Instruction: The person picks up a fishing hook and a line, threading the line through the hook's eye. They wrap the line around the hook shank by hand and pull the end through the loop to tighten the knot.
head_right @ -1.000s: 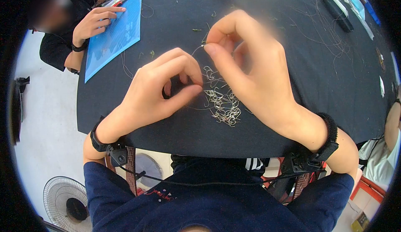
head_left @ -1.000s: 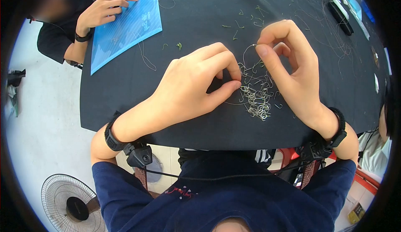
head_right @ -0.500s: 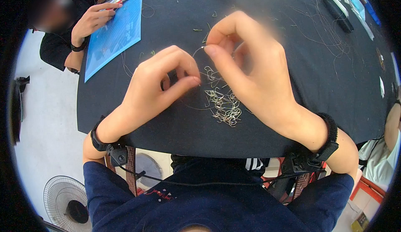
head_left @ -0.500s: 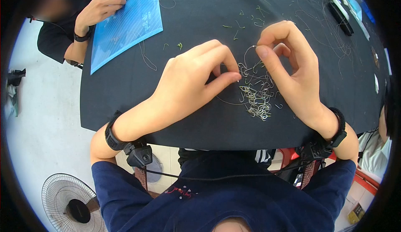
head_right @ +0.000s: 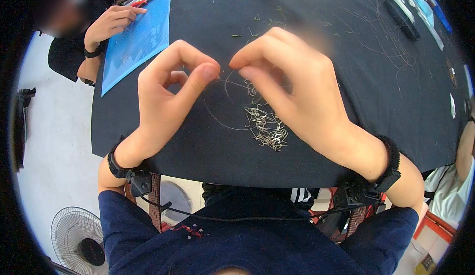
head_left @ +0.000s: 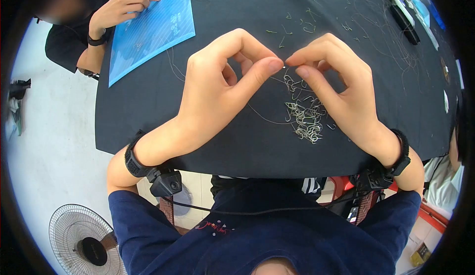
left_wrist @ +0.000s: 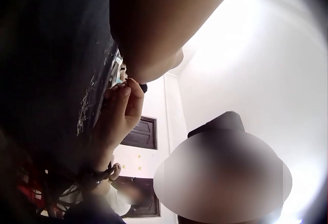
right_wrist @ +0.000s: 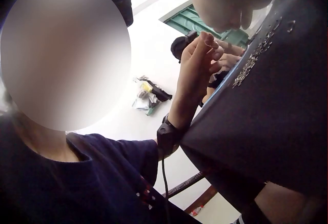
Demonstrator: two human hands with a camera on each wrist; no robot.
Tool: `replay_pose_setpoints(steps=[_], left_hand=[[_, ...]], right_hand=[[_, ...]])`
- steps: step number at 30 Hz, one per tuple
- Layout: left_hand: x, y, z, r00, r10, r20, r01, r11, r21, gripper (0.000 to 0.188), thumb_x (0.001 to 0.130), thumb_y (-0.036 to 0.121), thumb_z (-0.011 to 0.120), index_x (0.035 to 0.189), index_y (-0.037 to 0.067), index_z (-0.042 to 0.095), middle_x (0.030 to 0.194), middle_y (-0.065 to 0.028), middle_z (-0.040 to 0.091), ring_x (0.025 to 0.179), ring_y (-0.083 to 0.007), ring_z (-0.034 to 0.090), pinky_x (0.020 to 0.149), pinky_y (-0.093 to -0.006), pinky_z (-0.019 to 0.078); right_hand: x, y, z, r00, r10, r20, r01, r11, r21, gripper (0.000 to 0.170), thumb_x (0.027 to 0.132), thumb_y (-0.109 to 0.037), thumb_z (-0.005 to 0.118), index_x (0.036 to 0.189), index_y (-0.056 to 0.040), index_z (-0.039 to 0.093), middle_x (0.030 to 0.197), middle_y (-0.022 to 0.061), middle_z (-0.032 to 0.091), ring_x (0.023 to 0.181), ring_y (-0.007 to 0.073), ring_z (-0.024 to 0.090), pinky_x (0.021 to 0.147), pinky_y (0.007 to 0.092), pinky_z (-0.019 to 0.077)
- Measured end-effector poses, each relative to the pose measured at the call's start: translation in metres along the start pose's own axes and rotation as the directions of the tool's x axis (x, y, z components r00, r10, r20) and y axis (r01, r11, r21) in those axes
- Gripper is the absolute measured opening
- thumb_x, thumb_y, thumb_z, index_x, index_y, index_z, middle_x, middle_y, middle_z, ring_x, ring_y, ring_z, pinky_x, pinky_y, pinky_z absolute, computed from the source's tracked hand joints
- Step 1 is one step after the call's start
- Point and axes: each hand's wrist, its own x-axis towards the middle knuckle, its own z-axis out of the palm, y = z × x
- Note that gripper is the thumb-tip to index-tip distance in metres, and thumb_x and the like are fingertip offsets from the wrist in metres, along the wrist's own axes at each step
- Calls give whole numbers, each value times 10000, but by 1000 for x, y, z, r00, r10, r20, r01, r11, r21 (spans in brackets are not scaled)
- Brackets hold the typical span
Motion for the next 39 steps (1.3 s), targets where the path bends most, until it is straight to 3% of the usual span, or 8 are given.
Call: replay_pose_setpoints(steps=[7,13,19,31,34,35,37,39], left_hand=[[0,-4,6,976,-158,153,195,944,-267,196,901,213,625,895,18,611,794,-16,624,700,-36,550,553,-171,400],[-1,-1,6,969,-157,193,213,925,-315,202,916,224,602,886,24,604,778,-14,624,617,-20,506,506,-153,370],[-1,4,9,958,-196,209,276,827,-490,192,945,191,546,987,4,567,790,-49,630,599,-32,524,484,-156,389],[-2,3,10,964,-157,214,241,856,-458,171,956,167,521,1003,4,546,805,-56,631,612,-30,528,489,-147,401],[0,1,9,984,-107,143,145,946,-289,111,911,116,577,969,23,592,808,-36,630,647,-51,540,493,-158,400],[1,-4,7,993,18,114,-3,991,-131,99,882,97,601,954,30,608,818,-32,628,669,-63,545,492,-166,404],[5,-14,4,955,272,121,-292,936,196,101,824,59,649,923,44,640,838,-25,624,714,-88,556,490,-183,412],[6,-12,3,949,298,101,-315,912,262,138,772,38,678,907,61,658,867,-21,618,748,-114,558,491,-202,425]], right_hand=[[0,-1,-1,999,-50,-2,50,999,19,110,777,9,663,882,-15,637,837,45,613,718,114,570,594,225,436],[0,-2,1,998,-69,-3,69,997,23,94,766,19,668,829,-10,604,800,47,591,672,115,551,576,225,435],[-1,-2,1,997,-78,-5,78,997,9,100,767,36,652,838,-11,599,798,48,587,671,113,547,570,225,433],[-2,0,1,996,-90,-3,90,996,1,113,766,46,646,849,-16,602,801,47,589,673,113,548,566,223,427],[-1,0,0,995,-100,-30,99,995,-27,113,771,42,646,857,-21,608,805,43,592,684,108,549,576,218,424],[0,-1,0,995,-97,-36,96,995,-27,111,774,40,646,859,-22,610,805,41,593,688,106,549,578,217,422],[0,-2,-1,995,-92,-51,90,996,-28,107,781,37,645,862,-24,613,807,38,594,695,101,550,583,214,420],[0,-2,-1,994,-93,-54,92,995,-28,99,788,33,642,863,-24,613,809,36,595,697,98,551,581,213,418]])
